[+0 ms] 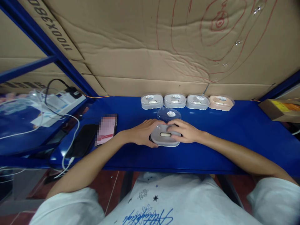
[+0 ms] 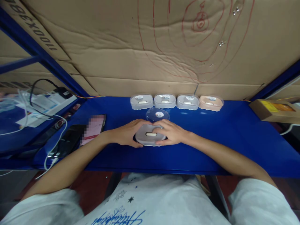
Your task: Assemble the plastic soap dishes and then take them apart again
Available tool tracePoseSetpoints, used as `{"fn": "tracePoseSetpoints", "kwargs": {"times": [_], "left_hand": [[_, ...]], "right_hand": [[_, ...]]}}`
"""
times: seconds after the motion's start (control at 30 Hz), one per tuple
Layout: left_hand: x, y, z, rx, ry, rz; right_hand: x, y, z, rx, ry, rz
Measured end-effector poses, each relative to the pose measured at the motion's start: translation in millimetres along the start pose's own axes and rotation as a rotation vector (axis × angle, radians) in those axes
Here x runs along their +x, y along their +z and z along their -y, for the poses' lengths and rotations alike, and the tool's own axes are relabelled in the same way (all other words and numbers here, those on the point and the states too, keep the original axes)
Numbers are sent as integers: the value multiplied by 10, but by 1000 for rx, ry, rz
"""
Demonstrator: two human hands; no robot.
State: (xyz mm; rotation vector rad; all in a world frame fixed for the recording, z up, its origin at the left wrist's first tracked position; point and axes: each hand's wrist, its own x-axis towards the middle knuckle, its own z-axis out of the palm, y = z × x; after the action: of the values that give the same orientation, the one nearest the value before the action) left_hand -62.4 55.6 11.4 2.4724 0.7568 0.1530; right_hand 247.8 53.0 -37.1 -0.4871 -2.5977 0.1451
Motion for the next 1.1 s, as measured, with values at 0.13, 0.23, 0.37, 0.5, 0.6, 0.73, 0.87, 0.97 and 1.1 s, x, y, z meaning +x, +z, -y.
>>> {"fn": "tracePoseSetpoints", "kwargs": {"times": [0.13, 0.23, 0.37, 0.5, 0.6, 0.73, 0.87, 0.97, 1.1], "left_hand": [[1, 44, -12, 31, -9, -7], [11, 71, 24, 8, -15, 5], [41, 120, 113, -71, -11, -41], [55, 166, 141, -166, -56, -78], [51, 165, 109, -199, -94, -60], [51, 137, 65, -219, -99, -47], [50, 124, 57, -239, -69, -59], [50, 141, 60, -231, -44, -78], [83, 199, 73, -172, -32, -106]], "right_hand": [[7, -27, 46, -42, -17, 17], [4, -14, 88, -104, -111, 58], [-24, 17, 88, -124, -21, 55], [-36, 19, 58, -66, 40, 43], [-24, 7, 50, -17, 48, 42], [-15, 0, 44, 19, 56, 28], [-22, 1, 25, 49, 51, 5], [-37, 10, 5, 62, 51, -1], [-84, 58, -16, 24, 12, -11]]}}
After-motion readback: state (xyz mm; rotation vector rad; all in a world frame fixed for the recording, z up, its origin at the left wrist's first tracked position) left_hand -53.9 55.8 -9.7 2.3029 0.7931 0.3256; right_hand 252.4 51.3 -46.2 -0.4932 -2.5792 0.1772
